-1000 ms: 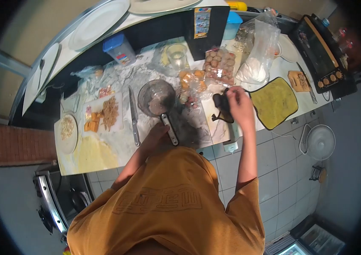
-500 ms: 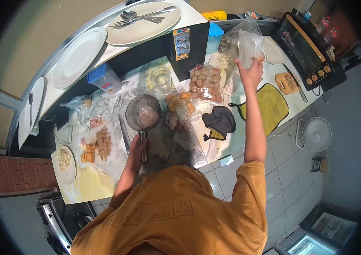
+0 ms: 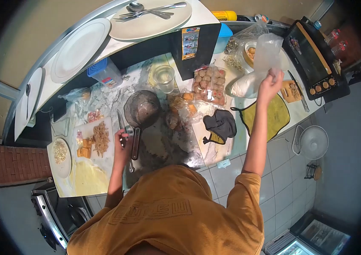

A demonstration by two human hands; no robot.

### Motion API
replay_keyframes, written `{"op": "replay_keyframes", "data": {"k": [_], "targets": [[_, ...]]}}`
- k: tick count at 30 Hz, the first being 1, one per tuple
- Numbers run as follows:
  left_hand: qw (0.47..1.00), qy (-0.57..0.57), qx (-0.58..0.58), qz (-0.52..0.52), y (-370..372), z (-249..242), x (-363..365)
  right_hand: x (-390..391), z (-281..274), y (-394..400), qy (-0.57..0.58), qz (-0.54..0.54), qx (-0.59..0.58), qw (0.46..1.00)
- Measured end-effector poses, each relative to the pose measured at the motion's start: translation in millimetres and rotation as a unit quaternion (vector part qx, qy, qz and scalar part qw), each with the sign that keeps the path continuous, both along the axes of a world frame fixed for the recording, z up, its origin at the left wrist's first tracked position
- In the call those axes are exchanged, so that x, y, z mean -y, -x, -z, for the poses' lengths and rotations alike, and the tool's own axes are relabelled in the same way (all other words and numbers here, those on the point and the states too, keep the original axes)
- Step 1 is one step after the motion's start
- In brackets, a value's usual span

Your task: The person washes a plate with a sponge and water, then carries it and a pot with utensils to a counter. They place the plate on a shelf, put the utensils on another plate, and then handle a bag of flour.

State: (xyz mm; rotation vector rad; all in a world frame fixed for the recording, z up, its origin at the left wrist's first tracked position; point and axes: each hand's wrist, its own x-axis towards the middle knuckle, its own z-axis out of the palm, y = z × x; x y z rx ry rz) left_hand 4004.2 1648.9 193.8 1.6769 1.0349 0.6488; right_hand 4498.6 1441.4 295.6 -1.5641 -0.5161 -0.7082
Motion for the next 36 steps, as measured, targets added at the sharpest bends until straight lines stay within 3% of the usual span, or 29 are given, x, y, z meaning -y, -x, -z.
{"op": "replay_keyframes", "data": {"k": [5, 7, 10, 12, 14, 16, 19, 22, 23, 25, 26, 27, 29, 31, 33, 36], "targets": [[0.998, -0.037, 0.043, -0.029, -14.7, -73.4, 11.8, 9.0, -87.1, 53.8, -0.003, -0.103, -0.041, 0.994], [0.991, -0.039, 0.112, 0.060, -26.2, -91.9, 16.3, 9.1, -107.8, 72.3, 0.001, -0.147, -0.055, 0.988], [0.953, 0.060, 0.193, 0.227, -54.4, -81.0, 15.3, 3.0, -120.0, 95.8, -0.103, -0.369, -0.129, 0.914], [0.934, 0.072, 0.140, 0.322, -72.2, -90.1, 24.3, -1.3, -118.5, 119.5, -0.096, -0.391, -0.167, 0.900], [0.922, 0.058, 0.169, 0.343, -89.6, -99.7, 29.0, -5.9, -116.2, 153.8, -0.088, -0.408, -0.210, 0.884], [0.907, 0.050, 0.195, 0.371, -104.0, -101.7, 24.0, -10.7, -116.0, 192.9, -0.148, -0.461, -0.329, 0.811], [0.882, -0.050, 0.230, 0.409, -113.5, -90.9, 15.5, -21.9, -109.5, 214.2, -0.135, -0.586, -0.363, 0.712], [0.863, 0.219, 0.236, 0.388, -97.7, -85.4, 10.4, -38.3, -124.4, 241.4, -0.136, -0.604, -0.397, 0.677], [0.861, 0.220, 0.237, 0.392, -88.4, -78.7, 2.8, -41.9, -129.3, 246.5, -0.136, -0.601, -0.396, 0.681], [0.865, 0.259, 0.140, 0.406, -75.3, -57.7, -10.9, -48.5, -137.9, 255.3, -0.128, -0.640, -0.432, 0.623], [0.850, 0.245, 0.264, 0.385, -73.6, -48.5, -5.1, -52.1, -136.1, 256.3, -0.113, -0.667, -0.422, 0.604], [0.848, 0.247, 0.265, 0.388, -67.9, -43.2, -5.8, -53.4, -137.7, 262.1, -0.113, -0.664, -0.422, 0.607], [0.858, 0.239, 0.141, 0.432, -51.7, -34.3, -9.5, -55.6, -139.9, 277.0, -0.109, -0.652, -0.450, 0.601], [0.839, 0.283, 0.209, 0.416, -43.5, -38.0, 16.5, -60.8, -134.7, 284.0, -0.121, -0.640, -0.457, 0.605], [0.815, 0.336, 0.337, 0.330, -43.7, -37.0, 36.7, -66.8, -133.9, 288.1, -0.128, -0.632, -0.462, 0.609], [0.829, 0.292, 0.359, 0.315, -43.4, -13.8, 48.1, -70.0, -137.1, 291.1, -0.145, -0.593, -0.461, 0.644]]}}
